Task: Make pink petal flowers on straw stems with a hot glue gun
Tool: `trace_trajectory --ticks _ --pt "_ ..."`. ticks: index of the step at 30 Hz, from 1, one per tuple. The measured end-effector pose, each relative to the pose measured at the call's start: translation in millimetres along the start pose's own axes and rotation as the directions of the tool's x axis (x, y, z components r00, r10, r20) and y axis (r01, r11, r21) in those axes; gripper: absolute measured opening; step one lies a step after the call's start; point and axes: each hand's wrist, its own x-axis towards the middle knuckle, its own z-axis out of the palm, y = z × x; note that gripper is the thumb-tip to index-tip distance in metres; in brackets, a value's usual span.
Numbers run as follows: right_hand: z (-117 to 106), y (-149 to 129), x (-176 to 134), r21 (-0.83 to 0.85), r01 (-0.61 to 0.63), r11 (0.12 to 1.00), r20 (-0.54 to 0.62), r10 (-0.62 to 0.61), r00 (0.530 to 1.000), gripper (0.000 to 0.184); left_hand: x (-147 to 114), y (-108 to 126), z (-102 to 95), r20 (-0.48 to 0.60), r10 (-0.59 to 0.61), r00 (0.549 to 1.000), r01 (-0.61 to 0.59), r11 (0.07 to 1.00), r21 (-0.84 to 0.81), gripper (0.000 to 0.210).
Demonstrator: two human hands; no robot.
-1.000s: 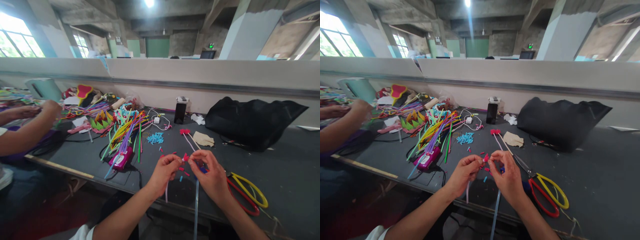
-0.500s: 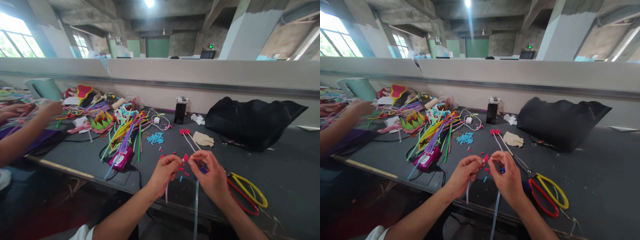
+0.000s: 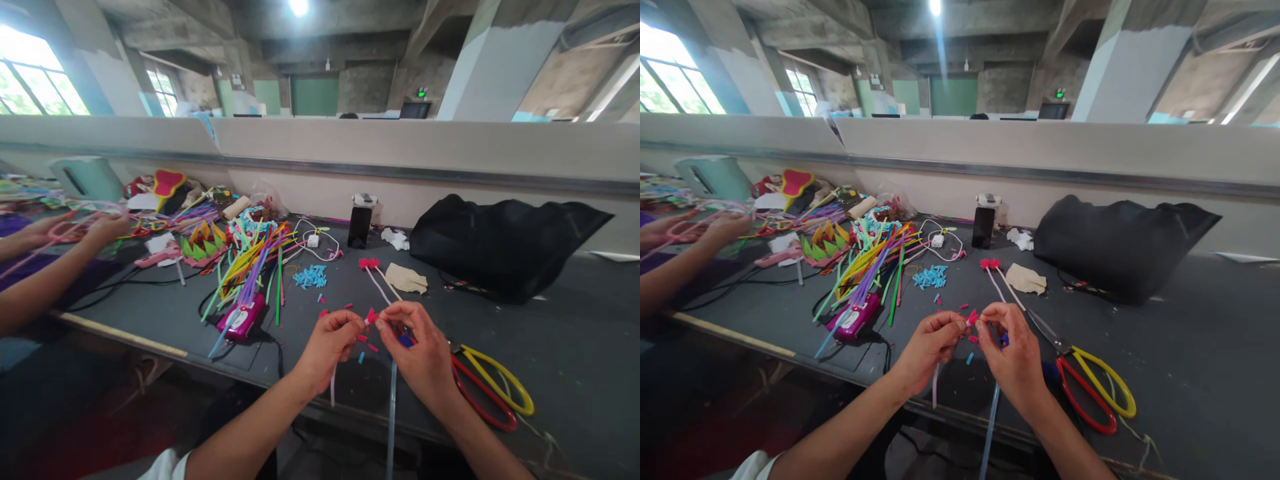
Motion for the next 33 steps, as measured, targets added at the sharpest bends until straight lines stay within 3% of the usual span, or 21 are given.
trace_trajectory --ticks 14,22,27,33 --pt "4.2 1.4 -1.4 -0.004 -0.039 0.999 0.001 0.039 0.999 0.011 0.0 -0.5 0.1 -0.009 0.023 1.0 -0.022 0.999 0.023 0.02" --pt "-6.6 -1.1 -1.2 0.009 -0.062 0.998 -0.023 0.062 0.998 0.018 0.3 1.4 -0.8 0.014 -0.03 0.999 0.032 0.996 -0.087 0.021" --pt "-11.0 2.2 -1.7 0.049 -0.132 0.99 -0.03 0.134 0.991 0.018 1.7 2.9 -2.8 0.007 0.009 1.0 -0.008 0.994 -0.112 0.02" --pt "-9.1 2.0 -3.7 0.039 -0.134 0.99 -0.009 0.135 0.991 0.014 0.7 6.0 -1.2 0.02 0.031 0.999 -0.027 0.985 -0.17 0.017"
